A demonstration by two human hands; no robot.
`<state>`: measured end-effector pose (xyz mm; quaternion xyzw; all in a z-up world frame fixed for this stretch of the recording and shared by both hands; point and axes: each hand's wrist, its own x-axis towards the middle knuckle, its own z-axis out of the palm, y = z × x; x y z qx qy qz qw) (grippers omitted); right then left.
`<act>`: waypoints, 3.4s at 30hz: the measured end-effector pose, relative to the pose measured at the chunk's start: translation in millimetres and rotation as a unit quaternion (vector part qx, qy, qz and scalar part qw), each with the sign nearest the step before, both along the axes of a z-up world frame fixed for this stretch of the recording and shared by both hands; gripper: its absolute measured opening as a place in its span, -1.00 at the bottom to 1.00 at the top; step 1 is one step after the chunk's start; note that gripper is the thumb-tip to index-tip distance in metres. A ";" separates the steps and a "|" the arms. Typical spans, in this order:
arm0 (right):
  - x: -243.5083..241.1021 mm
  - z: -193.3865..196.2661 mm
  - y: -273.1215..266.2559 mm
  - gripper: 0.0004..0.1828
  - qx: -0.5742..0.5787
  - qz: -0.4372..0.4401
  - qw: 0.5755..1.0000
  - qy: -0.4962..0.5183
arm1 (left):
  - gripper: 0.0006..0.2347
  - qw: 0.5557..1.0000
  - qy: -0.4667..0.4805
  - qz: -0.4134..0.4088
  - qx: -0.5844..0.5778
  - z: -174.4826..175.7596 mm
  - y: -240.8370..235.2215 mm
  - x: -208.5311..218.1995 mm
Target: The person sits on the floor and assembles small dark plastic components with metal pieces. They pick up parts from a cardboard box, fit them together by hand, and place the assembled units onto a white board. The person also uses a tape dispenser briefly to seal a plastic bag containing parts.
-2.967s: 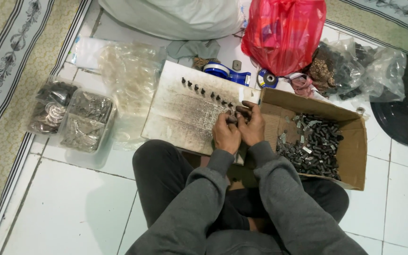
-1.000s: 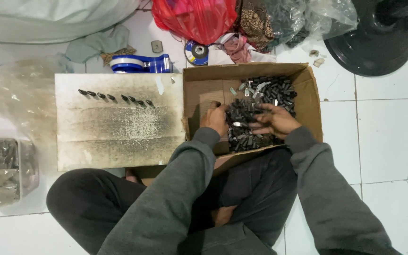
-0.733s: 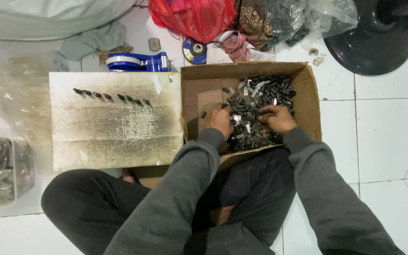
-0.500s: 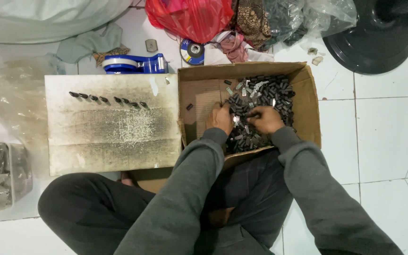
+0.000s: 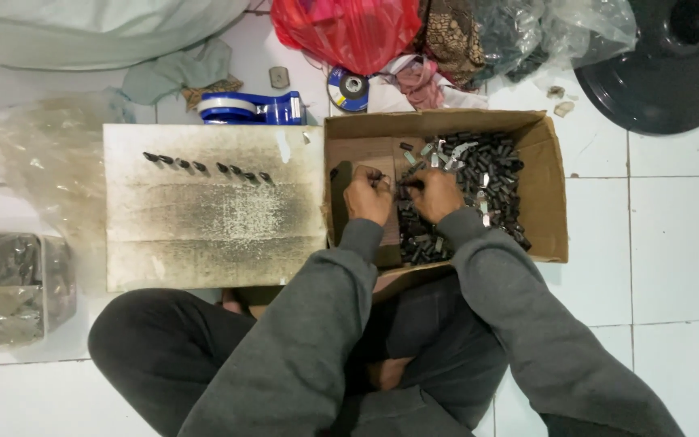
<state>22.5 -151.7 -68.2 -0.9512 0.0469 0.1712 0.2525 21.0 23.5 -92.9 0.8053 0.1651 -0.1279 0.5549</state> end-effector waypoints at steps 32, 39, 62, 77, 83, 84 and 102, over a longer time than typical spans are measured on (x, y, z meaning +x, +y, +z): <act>0.2 6.9 -14.8 -0.70 0.120 -0.062 0.990 -0.042 | -0.80 0.973 -0.046 0.027 -0.224 73.9 45.6 -43.2; -26.7 110.7 51.5 -0.73 0.415 -0.176 0.876 -0.169 | -0.80 0.933 -0.137 0.039 -0.331 147.7 77.0 -52.6; -107.6 209.6 212.1 -0.83 0.448 -0.105 0.833 -0.306 | -0.87 0.874 -0.307 0.119 -0.358 222.5 177.8 -111.8; -125.6 217.7 209.9 -0.90 0.451 -0.058 0.820 -0.348 | -0.87 0.874 -0.358 0.091 -0.317 238.2 178.9 -128.8; -126.1 227.4 200.7 -0.92 0.432 -0.018 0.833 -0.345 | -0.87 0.876 -0.362 0.078 -0.310 240.0 176.1 -130.4; -126.7 230.8 200.4 -0.94 0.430 -0.003 0.836 -0.340 | -0.87 0.875 -0.364 0.076 -0.310 240.4 176.2 -130.9; -133.2 246.2 195.4 -0.86 0.437 -0.039 0.838 -0.324 | -0.86 0.869 -0.359 0.047 -0.338 255.5 177.1 -128.2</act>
